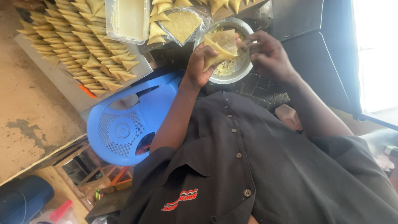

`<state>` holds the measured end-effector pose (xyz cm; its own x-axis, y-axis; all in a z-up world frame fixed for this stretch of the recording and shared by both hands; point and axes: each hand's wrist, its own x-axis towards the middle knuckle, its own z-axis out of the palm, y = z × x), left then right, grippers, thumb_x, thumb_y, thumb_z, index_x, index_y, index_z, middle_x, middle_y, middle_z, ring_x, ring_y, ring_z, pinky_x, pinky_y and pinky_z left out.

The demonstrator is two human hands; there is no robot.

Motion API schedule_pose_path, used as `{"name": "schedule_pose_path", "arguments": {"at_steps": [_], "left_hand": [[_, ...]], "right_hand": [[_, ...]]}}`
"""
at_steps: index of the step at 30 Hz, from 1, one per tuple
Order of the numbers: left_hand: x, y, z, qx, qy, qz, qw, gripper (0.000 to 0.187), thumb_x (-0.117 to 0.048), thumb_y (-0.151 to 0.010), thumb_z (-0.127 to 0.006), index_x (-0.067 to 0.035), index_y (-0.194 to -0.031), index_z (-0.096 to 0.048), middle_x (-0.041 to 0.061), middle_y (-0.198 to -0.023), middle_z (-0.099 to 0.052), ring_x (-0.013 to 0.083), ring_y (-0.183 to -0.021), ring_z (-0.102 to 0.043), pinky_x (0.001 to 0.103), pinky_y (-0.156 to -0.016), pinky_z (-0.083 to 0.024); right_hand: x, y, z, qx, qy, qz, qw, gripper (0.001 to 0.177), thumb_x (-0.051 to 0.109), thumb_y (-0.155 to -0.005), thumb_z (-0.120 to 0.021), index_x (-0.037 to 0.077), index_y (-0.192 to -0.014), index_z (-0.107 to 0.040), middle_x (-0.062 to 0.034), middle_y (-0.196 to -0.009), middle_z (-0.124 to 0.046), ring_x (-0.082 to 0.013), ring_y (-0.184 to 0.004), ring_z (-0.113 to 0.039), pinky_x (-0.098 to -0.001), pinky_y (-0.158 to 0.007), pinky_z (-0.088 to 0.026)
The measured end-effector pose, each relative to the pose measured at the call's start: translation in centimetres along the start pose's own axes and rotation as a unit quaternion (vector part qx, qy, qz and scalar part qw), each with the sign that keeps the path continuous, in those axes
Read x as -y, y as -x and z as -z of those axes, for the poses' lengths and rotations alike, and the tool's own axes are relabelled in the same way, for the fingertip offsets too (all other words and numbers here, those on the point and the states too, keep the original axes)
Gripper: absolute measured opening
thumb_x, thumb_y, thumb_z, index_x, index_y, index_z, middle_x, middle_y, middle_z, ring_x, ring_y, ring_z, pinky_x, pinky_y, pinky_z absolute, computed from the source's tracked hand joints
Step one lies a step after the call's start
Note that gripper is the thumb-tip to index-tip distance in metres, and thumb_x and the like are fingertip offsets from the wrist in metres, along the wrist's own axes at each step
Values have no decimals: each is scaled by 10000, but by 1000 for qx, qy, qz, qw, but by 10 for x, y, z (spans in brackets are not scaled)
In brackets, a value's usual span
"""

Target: The person repeatedly scoops a yellow filling from a bowl, places it into triangular pastry wrappers, folds and seals the edges, then arranges the finished samosas on a tray. The process continues throughout the clip with consistent hand movements.

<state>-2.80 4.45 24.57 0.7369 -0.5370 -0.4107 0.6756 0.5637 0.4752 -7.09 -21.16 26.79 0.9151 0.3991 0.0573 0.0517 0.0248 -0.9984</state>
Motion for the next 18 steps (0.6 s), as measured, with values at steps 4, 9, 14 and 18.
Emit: {"name": "schedule_pose_path", "arguments": {"at_steps": [4, 9, 14, 18], "left_hand": [[16, -8, 0, -62, -50, -39, 996, 445, -2, -881, -588, 52, -1322, -551, 152, -1182, -634, 263, -1068, -645, 406, -951, -542], [7, -18, 7, -31, -62, -69, 995, 454, 8, -841, -574, 47, -1294, -581, 136, -1186, -674, 228, -1092, -676, 369, -1005, -548], [22, -13, 35, -39, -81, -78, 993, 390, 45, -869, -576, 80, -1256, -610, 137, -1149, -685, 229, -1056, -671, 365, -988, -539], [10, -16, 57, -47, -93, -64, 992, 382, 45, -855, -553, 74, -1230, -616, 133, -1126, -694, 226, -1040, -685, 367, -973, -558]], "right_hand": [[6, -22, -11, 37, 545, -59, 835, 734, 8, -935, -618, 105, -1645, -458, -129, -871, -638, -334, -759, -658, -469, -632, -527], [23, -34, -16, 13, 536, 35, 843, 760, 62, -879, -638, 224, -1595, -443, -115, -829, -629, -312, -761, -678, -461, -692, -562], [8, -36, -19, -17, 399, -53, 915, 753, 31, -906, -575, 215, -1623, -435, -92, -898, -654, -248, -717, -640, -417, -607, -543], [-4, -49, -20, -8, 124, -115, 986, 837, 17, -847, -515, 238, -1644, -389, -59, -817, -643, -174, -657, -584, -384, -670, -541]]}}
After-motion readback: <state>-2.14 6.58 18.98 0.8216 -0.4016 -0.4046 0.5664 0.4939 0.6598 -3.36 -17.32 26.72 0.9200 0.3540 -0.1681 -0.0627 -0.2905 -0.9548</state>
